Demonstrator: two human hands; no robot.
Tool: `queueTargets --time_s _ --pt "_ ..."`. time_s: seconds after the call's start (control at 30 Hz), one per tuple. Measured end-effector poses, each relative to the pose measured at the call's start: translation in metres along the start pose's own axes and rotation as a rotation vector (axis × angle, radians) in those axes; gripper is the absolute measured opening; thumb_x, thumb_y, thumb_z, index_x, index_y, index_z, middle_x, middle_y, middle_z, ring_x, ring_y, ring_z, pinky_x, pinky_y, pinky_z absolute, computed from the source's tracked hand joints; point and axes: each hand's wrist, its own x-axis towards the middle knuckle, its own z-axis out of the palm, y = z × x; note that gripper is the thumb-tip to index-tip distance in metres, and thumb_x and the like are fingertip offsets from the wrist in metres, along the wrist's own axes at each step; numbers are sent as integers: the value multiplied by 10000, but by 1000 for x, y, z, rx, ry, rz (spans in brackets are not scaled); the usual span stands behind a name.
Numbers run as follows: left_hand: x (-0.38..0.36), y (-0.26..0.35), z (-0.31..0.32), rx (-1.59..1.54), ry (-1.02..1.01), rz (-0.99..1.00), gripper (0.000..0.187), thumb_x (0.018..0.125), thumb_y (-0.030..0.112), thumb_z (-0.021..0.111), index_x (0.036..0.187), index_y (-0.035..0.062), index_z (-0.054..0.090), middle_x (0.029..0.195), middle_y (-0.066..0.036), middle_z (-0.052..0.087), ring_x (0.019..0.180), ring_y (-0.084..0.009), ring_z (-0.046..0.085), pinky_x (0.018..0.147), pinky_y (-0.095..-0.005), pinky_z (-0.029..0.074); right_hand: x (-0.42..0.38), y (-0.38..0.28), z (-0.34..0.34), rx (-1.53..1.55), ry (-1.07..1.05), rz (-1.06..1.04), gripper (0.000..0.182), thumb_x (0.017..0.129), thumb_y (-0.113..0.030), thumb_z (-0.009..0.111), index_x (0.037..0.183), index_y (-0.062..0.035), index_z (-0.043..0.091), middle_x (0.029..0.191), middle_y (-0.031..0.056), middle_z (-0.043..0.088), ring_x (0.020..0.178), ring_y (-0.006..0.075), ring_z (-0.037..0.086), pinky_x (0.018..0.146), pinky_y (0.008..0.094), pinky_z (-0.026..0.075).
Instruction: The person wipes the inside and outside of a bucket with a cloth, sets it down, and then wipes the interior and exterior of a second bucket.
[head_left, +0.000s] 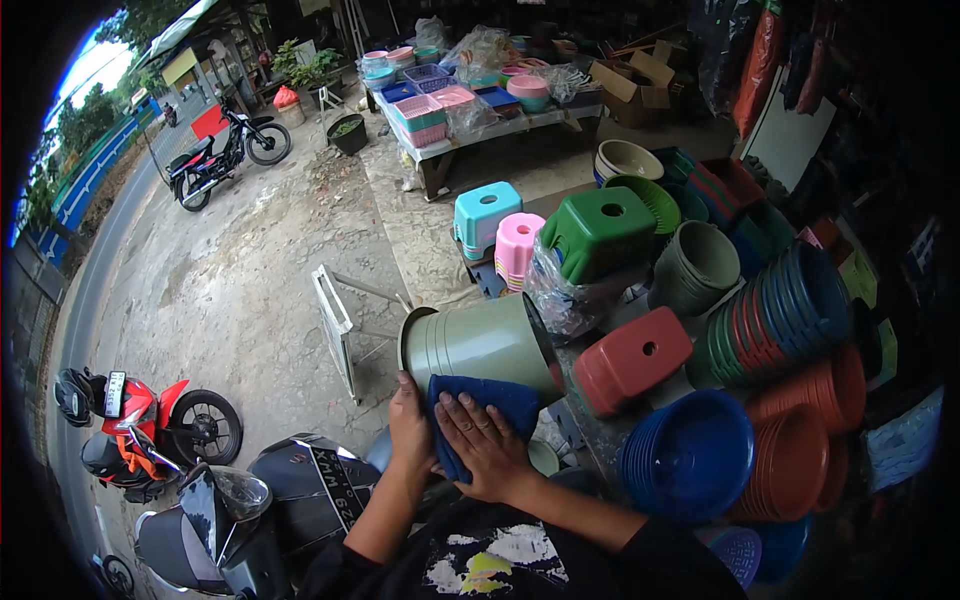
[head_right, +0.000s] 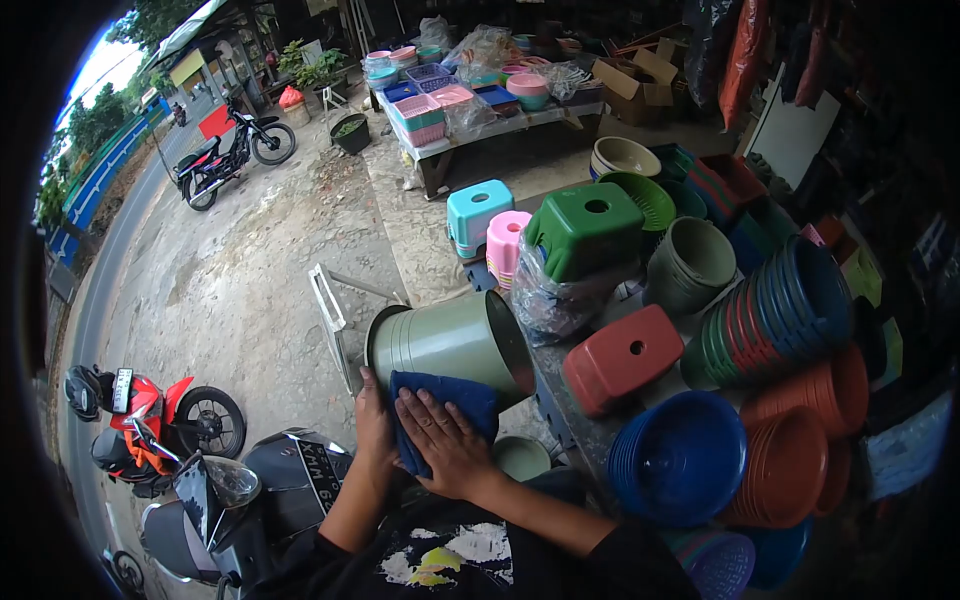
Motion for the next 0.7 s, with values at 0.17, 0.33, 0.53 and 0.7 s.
queueTargets --time_s 0.17,0.33,0.53,0.7 --pt "14 -6 -2 -582 54 -254 479 1022 371 427 1292 -22 475 1247 -183 582 1115 -303 586 990 -452 450 -30 32 41 21 302 169 855 898 -537 485 1488 29 234 1548 268 179 1429 486 112 1121 636 30" --pt "13 -22 -11 -724 64 -455 523 1028 409 379 1359 7 437 1363 -178 509 1238 -341 503 1073 -500 371 -11 52 10 364 681 384 753 977 -502 387 1463 59 256 1534 240 234 1411 454 198 1154 530 121" --pt "-5 -41 -31 -532 -120 -501 621 956 502 509 1350 27 445 1299 -149 564 1166 -321 566 992 -504 458 -25 145 -17 1834 284 760 595 1021 -480 350 1318 8 517 1265 117 593 1160 208 564 1000 344 431" --pt "-19 -43 -28 -122 -228 -393 409 885 354 703 1056 -13 641 914 -80 691 802 -163 657 756 -337 541 -2 177 -50 1597 -231 791 598 1001 -499 406 1285 9 542 1233 119 616 1110 224 605 954 336 467"
